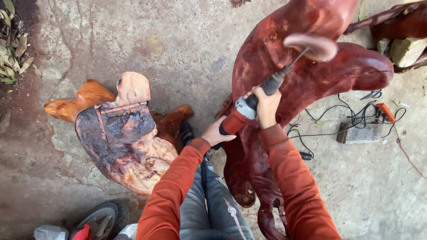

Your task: Polishing and sanding a large wooden sculpture using an angle grinder with a buffing pad.

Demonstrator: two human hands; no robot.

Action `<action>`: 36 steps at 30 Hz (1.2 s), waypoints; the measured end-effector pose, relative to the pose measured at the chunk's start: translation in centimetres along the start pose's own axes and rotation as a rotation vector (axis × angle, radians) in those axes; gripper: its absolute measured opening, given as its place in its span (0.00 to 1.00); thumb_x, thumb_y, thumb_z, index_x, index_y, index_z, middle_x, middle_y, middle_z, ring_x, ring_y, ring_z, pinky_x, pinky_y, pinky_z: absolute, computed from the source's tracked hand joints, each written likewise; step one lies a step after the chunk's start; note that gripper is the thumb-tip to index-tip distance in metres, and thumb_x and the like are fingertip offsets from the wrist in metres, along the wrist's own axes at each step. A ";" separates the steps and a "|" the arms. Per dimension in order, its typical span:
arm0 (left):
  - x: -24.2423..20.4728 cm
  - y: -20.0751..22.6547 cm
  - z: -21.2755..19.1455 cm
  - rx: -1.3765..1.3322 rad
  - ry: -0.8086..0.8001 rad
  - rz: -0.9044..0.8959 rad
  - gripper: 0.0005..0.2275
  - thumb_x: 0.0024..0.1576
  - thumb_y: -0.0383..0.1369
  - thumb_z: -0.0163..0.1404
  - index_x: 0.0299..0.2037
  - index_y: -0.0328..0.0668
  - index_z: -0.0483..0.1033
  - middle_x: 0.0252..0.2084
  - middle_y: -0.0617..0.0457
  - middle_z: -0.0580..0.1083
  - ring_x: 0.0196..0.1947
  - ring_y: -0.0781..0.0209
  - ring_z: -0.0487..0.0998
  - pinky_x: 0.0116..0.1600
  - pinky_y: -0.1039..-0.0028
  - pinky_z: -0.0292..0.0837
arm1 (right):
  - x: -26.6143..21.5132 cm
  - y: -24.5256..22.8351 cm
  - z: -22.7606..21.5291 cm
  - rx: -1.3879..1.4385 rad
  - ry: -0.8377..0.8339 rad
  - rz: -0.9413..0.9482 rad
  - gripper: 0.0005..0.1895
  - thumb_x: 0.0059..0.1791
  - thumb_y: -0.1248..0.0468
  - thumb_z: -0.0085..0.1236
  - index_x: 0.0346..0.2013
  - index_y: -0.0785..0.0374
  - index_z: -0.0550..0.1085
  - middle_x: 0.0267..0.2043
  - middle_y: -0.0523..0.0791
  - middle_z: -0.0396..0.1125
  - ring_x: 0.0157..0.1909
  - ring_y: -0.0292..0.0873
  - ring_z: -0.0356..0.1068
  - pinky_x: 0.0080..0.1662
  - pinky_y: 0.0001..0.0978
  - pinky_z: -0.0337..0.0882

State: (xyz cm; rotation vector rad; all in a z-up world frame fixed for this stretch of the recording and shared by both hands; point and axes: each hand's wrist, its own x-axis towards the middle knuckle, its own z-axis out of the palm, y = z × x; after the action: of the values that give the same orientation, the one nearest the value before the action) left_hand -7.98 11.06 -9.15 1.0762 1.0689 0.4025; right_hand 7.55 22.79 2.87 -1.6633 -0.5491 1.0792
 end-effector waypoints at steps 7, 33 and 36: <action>-0.5 -0.3 2.1 -0.128 -0.009 -0.038 0.30 0.44 0.50 0.67 0.56 0.61 0.70 0.55 0.50 0.75 0.59 0.44 0.73 0.64 0.49 0.64 | 0.2 0.2 -1.0 -0.014 -0.010 0.016 0.06 0.39 0.73 0.59 0.23 0.65 0.70 0.17 0.54 0.68 0.19 0.48 0.75 0.29 0.39 0.78; -3.9 7.8 4.7 -0.012 0.029 -0.052 0.29 0.44 0.53 0.62 0.54 0.60 0.66 0.49 0.46 0.77 0.50 0.39 0.79 0.53 0.50 0.73 | -0.6 -5.6 -4.4 0.008 -0.095 -0.053 0.03 0.41 0.74 0.57 0.24 0.71 0.72 0.19 0.56 0.67 0.21 0.50 0.74 0.30 0.43 0.79; -3.8 7.2 5.1 -0.016 0.038 -0.077 0.29 0.44 0.54 0.62 0.55 0.63 0.66 0.49 0.49 0.77 0.50 0.42 0.79 0.52 0.53 0.73 | -0.9 -6.0 -3.6 -0.035 -0.117 -0.040 0.03 0.41 0.73 0.58 0.23 0.70 0.72 0.19 0.56 0.67 0.20 0.48 0.74 0.29 0.41 0.79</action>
State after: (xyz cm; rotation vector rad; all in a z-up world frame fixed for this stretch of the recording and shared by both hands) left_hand -3.91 9.11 -0.71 1.0134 1.1349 0.3706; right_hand 11.07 22.45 8.98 -1.6192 -0.6776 1.1491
